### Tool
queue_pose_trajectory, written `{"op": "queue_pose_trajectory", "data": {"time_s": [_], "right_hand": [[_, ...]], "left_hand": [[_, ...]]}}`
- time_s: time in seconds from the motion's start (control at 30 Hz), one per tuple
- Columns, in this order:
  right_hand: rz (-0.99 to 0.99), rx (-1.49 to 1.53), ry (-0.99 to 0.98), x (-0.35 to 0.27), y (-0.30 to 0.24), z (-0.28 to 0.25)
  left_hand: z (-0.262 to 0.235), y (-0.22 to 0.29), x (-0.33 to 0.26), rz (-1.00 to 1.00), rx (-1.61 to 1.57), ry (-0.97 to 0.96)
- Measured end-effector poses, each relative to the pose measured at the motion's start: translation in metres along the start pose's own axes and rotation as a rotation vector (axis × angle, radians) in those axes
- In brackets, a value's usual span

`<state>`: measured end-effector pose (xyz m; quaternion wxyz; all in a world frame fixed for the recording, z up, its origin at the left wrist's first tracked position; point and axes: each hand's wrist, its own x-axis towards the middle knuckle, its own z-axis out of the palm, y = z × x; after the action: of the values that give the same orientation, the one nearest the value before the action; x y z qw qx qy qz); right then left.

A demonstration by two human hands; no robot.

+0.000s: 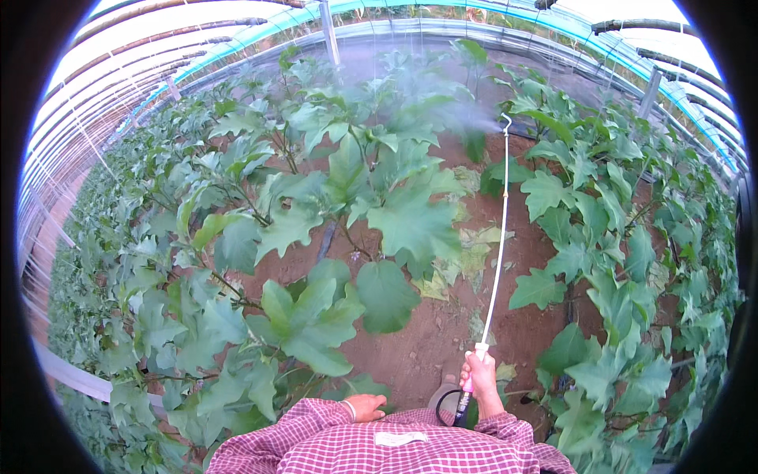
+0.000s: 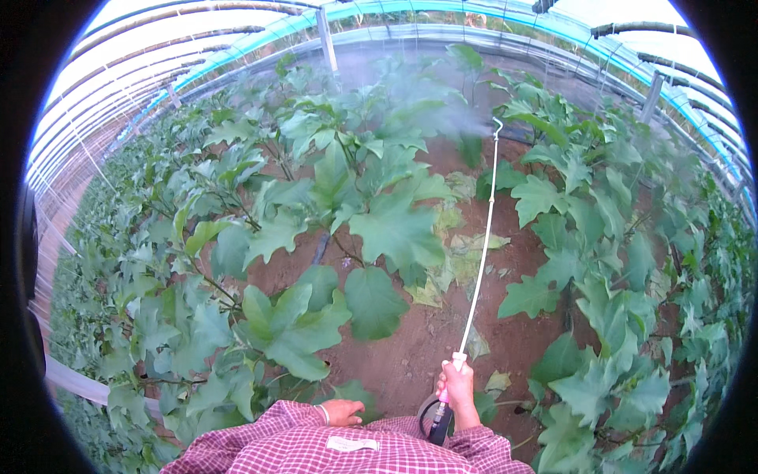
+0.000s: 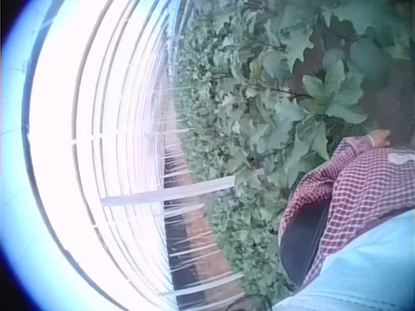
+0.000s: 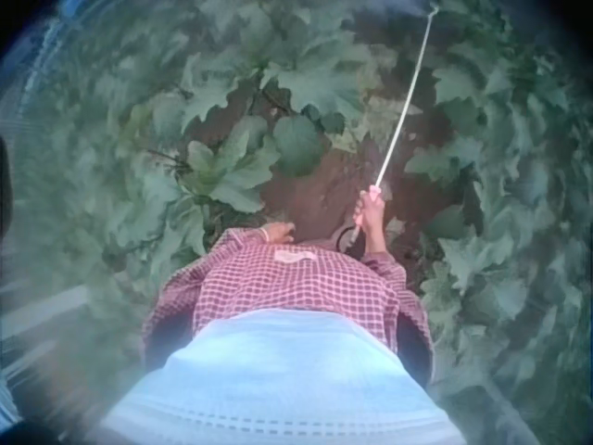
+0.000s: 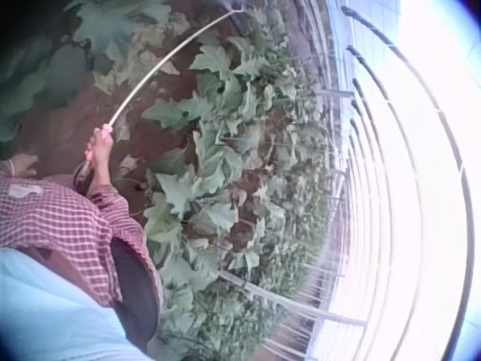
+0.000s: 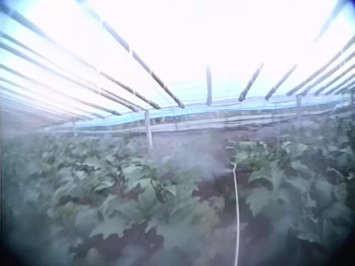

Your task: The person walks through a greenhouse and sprays a mist onto rows of large-leafed plants using a handheld wand connected to a backpack sprayer. The person moves steadily along the rows, directing the spray at the foliage.

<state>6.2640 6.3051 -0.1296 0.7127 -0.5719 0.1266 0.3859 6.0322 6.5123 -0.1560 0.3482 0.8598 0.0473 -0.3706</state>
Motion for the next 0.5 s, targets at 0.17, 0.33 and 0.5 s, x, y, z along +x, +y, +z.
{"op": "queue_pose_trajectory", "data": {"time_s": [0.17,0.33,0.5], "right_hand": [[0.128,-0.061,0.001,-0.065,0.077,-0.009],[0.338,0.036,-0.062,-0.12,0.124,-0.031],[0.674,0.358,-0.301,-0.167,0.191,-0.081]], "left_hand": [[0.056,-0.026,-0.045,0.024,0.015,-0.038],[0.076,-0.006,-0.083,0.02,0.053,-0.096],[0.113,0.0,-0.102,0.046,0.067,-0.057]]}}
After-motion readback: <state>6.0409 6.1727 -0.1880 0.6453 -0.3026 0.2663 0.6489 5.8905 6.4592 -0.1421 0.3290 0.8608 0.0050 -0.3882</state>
